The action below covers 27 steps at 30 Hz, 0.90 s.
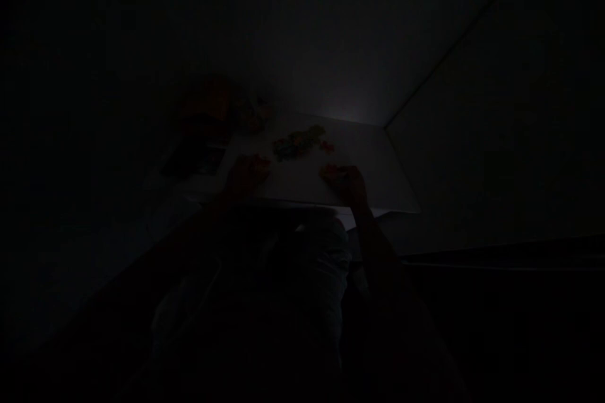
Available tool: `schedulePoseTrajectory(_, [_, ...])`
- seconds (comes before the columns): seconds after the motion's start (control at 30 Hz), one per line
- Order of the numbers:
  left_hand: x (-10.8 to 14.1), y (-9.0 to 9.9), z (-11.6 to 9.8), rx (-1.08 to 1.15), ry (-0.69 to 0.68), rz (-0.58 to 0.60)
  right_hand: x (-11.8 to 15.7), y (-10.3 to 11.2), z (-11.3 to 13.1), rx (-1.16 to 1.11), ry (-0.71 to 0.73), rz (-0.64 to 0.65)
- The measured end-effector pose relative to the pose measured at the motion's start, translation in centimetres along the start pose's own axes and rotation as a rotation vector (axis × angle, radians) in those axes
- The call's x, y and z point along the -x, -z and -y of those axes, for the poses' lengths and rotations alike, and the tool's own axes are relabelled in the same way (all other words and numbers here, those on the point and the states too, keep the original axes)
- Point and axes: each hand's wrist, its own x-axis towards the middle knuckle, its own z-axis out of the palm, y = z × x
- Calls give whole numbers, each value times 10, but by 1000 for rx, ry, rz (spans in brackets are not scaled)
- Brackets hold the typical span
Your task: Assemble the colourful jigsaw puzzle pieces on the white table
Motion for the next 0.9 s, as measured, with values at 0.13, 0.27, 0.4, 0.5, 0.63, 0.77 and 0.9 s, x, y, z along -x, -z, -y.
schedulePoseTrajectory(0.13, [4, -3, -2, 15, 5, 11, 2, -1, -3, -7, -25, 11])
schedulePoseTrajectory(0.27, [6, -1, -12, -25, -27, 44, 2, 0, 0, 20, -1, 12])
schedulePoseTrajectory(0.4, [6, 3, -14, -2, -6, 47, 4, 4, 3, 80, 74, 33])
schedulePoseTrajectory(0.5, [4, 5, -11, 96, -16, 5, 5, 6, 0, 105, 196, 50])
schedulePoseTrajectory(0.63, [1, 7, -12, 104, 10, -13, 4, 3, -4, 86, 253, 36])
schedulePoseTrajectory(0.77, [-2, 11, -14, 188, 78, -7, 2, -2, -6, 81, 244, -21])
schedulePoseTrajectory(0.9, [-4, 15, -11, 275, 136, 52, 2, -6, -11, 71, 264, -50])
